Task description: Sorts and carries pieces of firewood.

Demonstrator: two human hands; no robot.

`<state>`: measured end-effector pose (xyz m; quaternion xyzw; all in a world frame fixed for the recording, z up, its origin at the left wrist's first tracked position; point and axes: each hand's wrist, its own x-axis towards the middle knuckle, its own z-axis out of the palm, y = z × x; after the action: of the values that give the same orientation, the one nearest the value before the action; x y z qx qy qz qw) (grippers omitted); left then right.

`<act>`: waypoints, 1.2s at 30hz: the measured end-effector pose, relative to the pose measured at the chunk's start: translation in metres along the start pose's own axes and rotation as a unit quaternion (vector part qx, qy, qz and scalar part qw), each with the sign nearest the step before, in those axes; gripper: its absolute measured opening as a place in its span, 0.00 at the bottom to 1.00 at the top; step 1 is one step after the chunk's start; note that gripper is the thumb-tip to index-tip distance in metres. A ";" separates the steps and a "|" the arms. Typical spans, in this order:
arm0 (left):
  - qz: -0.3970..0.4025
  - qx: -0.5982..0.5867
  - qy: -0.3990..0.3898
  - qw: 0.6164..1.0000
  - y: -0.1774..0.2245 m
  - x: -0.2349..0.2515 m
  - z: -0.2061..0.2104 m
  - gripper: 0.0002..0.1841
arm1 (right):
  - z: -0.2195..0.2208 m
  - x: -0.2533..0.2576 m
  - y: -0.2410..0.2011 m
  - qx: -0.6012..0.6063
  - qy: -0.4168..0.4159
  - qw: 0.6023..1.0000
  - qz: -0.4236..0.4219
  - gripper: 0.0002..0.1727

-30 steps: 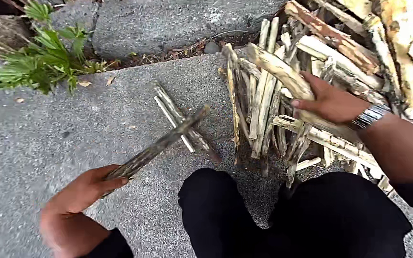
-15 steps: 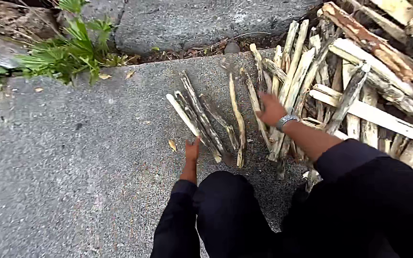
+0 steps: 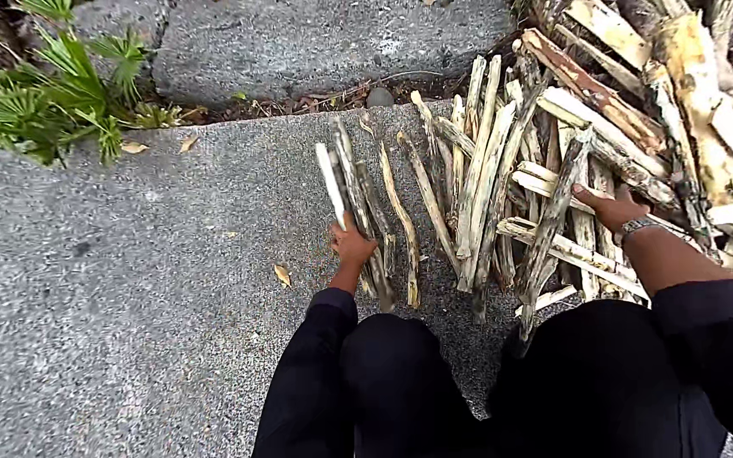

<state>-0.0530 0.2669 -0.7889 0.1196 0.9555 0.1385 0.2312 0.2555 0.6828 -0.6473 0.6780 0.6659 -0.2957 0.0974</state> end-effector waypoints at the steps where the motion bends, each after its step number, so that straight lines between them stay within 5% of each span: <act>1: 0.045 0.028 -0.013 0.998 0.004 0.000 -0.004 0.69 | -0.001 -0.004 -0.007 -0.026 -0.007 1.000 -0.013 0.70; 8: -0.002 0.121 -0.121 0.985 0.056 0.001 -0.048 0.51 | -0.014 0.016 0.014 -0.181 -0.075 0.970 -0.147 0.62; 12: 0.176 0.098 -0.247 0.948 0.158 -0.035 -0.089 0.44 | -0.020 0.009 0.054 -0.256 -0.081 0.930 -0.251 0.92; 15: 0.238 0.102 -0.366 0.894 0.245 -0.086 -0.080 0.47 | -0.004 0.000 0.080 -0.299 -0.001 0.906 -0.300 0.96; 20: 0.203 0.109 -0.248 0.941 0.326 -0.165 0.000 0.79 | 0.001 -0.016 0.094 -0.290 0.035 0.904 -0.312 0.80; 23: 0.177 0.085 -0.203 0.959 0.342 -0.178 0.039 0.74 | -0.003 -0.020 0.107 -0.253 0.015 0.927 -0.277 0.75; 27: 0.176 0.046 -0.187 0.965 0.335 -0.173 0.054 0.53 | 0.005 -0.010 0.121 -0.193 0.013 0.947 -0.256 0.59; 31: 0.157 -0.046 -0.204 0.965 0.335 -0.150 0.015 0.40 | -0.005 -0.012 0.115 -0.214 -0.031 0.946 -0.242 0.59; 36: 0.136 -0.118 -0.085 0.980 0.329 -0.102 -0.062 0.37 | -0.018 -0.015 0.120 -0.159 -0.015 0.971 -0.177 0.60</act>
<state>0.0602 0.5311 -0.5888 0.2313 0.8842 0.2702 0.3028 0.3768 0.6689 -0.6561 0.5206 0.8121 -0.2092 0.1602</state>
